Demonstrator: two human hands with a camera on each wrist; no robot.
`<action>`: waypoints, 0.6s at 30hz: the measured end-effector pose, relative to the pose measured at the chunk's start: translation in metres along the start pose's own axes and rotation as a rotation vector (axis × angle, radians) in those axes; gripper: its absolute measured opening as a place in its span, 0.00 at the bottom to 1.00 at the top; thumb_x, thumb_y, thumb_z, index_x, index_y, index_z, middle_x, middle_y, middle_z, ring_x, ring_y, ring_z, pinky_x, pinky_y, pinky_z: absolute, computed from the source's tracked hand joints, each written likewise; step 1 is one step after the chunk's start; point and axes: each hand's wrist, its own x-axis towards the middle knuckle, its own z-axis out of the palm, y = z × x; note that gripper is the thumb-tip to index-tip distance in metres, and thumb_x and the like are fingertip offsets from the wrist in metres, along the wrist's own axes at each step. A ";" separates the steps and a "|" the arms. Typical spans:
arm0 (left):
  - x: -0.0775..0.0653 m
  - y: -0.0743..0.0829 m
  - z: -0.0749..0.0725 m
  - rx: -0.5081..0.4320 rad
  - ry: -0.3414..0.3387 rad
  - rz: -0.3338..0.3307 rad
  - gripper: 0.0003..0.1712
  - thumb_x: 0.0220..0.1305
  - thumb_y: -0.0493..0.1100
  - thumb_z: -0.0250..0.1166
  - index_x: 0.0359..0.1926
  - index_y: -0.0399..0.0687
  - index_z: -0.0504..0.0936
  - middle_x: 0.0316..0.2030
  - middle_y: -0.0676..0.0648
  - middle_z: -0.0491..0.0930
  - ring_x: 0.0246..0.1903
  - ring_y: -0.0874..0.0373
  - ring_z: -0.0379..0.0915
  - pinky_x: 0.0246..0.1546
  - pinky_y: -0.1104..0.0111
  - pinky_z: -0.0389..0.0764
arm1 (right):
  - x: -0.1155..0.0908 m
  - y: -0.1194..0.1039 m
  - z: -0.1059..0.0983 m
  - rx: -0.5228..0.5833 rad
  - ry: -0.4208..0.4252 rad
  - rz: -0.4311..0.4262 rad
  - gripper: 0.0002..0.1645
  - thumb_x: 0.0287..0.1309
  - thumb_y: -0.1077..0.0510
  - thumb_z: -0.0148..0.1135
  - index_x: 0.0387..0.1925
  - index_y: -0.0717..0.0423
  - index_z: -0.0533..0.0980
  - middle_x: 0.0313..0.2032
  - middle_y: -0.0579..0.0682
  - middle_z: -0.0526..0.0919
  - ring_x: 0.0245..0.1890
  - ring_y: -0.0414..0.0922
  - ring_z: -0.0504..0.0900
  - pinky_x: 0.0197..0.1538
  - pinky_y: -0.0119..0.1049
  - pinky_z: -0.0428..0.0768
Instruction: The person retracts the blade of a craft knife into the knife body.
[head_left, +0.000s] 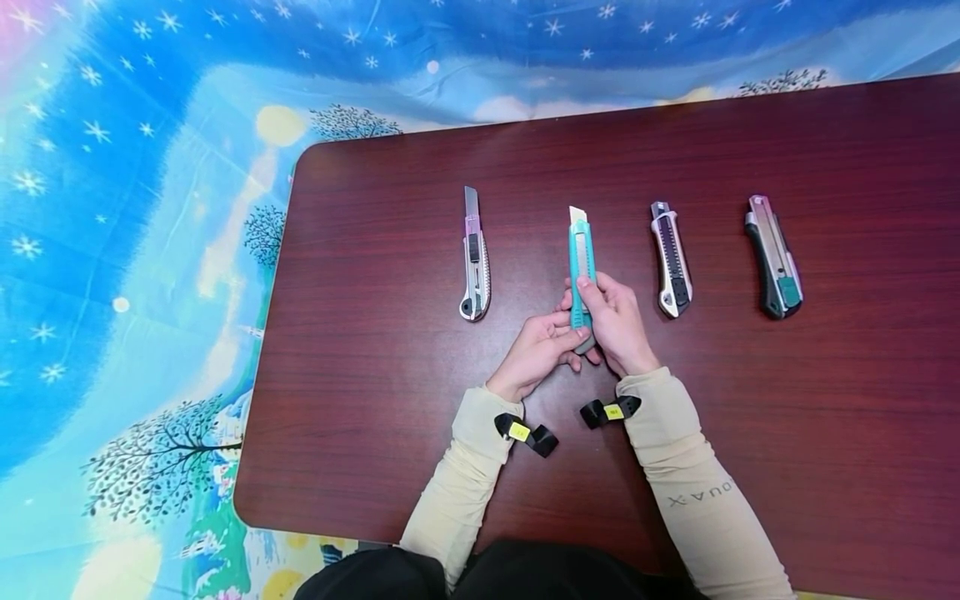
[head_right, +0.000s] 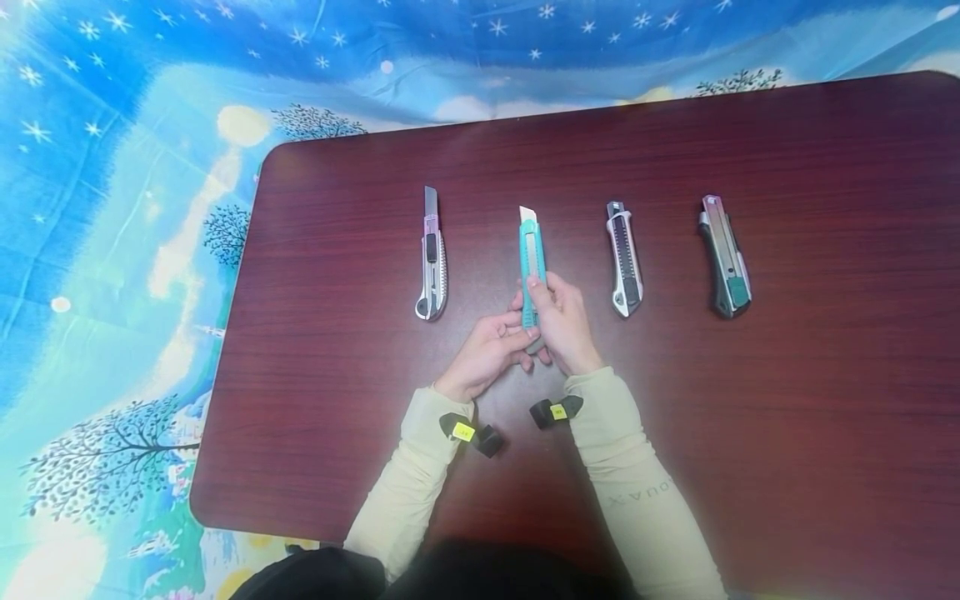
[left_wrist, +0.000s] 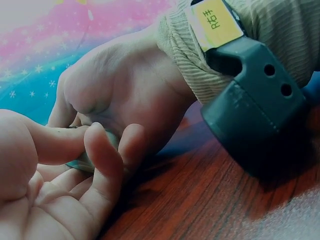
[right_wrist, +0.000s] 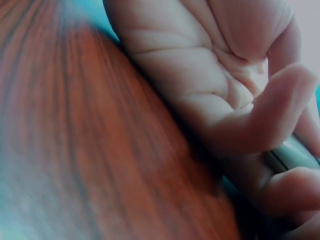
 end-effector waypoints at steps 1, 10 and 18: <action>0.000 0.000 0.000 -0.002 0.001 0.000 0.16 0.62 0.35 0.55 0.48 0.28 0.73 0.25 0.40 0.80 0.25 0.57 0.78 0.19 0.73 0.75 | 0.000 0.000 0.000 0.001 -0.002 -0.001 0.25 0.64 0.52 0.48 0.46 0.75 0.68 0.23 0.46 0.80 0.26 0.40 0.81 0.32 0.26 0.79; 0.000 0.000 0.000 0.002 0.010 -0.002 0.15 0.62 0.35 0.55 0.47 0.27 0.73 0.25 0.37 0.80 0.25 0.57 0.77 0.19 0.73 0.75 | -0.001 -0.002 0.000 0.013 -0.017 -0.009 0.25 0.64 0.53 0.48 0.46 0.75 0.67 0.23 0.46 0.80 0.26 0.40 0.80 0.31 0.25 0.79; 0.002 -0.002 0.000 -0.012 0.016 0.005 0.15 0.63 0.36 0.54 0.47 0.28 0.73 0.30 0.41 0.79 0.25 0.57 0.77 0.19 0.74 0.76 | -0.001 0.000 -0.003 0.012 -0.058 -0.020 0.24 0.64 0.54 0.48 0.48 0.74 0.67 0.26 0.47 0.80 0.27 0.41 0.79 0.35 0.26 0.78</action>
